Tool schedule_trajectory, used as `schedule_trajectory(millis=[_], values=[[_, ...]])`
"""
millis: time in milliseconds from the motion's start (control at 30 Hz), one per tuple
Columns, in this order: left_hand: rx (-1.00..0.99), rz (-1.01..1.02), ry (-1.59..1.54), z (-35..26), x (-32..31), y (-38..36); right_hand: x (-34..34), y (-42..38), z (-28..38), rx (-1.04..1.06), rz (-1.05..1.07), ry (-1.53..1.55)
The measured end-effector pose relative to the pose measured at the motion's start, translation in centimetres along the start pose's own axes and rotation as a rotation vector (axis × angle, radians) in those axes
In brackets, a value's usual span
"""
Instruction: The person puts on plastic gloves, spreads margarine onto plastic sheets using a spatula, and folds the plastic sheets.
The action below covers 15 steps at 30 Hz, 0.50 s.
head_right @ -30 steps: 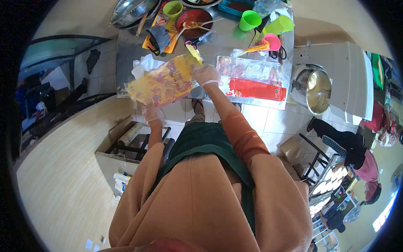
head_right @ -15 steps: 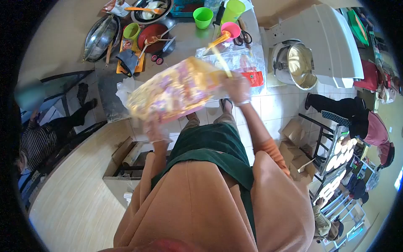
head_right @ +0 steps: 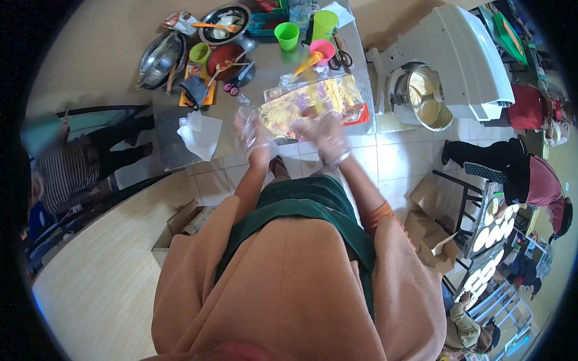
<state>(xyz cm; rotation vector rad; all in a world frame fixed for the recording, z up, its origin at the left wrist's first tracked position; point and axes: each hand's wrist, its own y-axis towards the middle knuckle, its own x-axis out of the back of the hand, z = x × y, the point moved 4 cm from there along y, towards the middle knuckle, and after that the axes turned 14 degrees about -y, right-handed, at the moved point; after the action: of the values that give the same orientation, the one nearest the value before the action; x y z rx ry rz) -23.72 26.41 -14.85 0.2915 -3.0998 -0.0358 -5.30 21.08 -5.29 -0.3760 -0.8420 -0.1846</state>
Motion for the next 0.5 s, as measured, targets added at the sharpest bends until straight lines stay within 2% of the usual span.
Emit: schedule_trajectory(millis=[33,67,133,233,333,367,467,500], values=[[-0.079,-0.001,0.022,-0.8,-0.6,1.0,-1.4,-1.5,1.9,0.149,-0.037,0.224],[-0.158,-0.005,0.043,-1.6,-1.2,2.0,-2.0,-2.1,3.5,0.145,0.022,0.23],[-0.251,-0.014,0.083,-3.0,-1.7,3.0,-2.1,-2.7,6.0,0.27,-0.263,0.242],[-0.347,-0.049,0.181,-4.4,-1.7,4.1,-3.2,-1.6,5.7,0.289,-0.368,0.167],[-0.478,-0.067,0.13,-5.2,-0.8,3.8,-3.9,-1.1,5.6,0.233,-0.345,-0.021],[-0.452,-0.057,0.106,-5.3,-0.3,3.8,-3.7,-1.2,6.1,0.28,-0.412,-0.088],[-0.389,0.007,-0.021,-4.4,0.5,4.5,-3.8,-1.8,6.6,0.319,-0.353,-0.074],[-0.122,0.067,-0.022,-3.8,0.6,5.0,-3.9,-1.7,6.9,0.304,-0.38,-0.027]])
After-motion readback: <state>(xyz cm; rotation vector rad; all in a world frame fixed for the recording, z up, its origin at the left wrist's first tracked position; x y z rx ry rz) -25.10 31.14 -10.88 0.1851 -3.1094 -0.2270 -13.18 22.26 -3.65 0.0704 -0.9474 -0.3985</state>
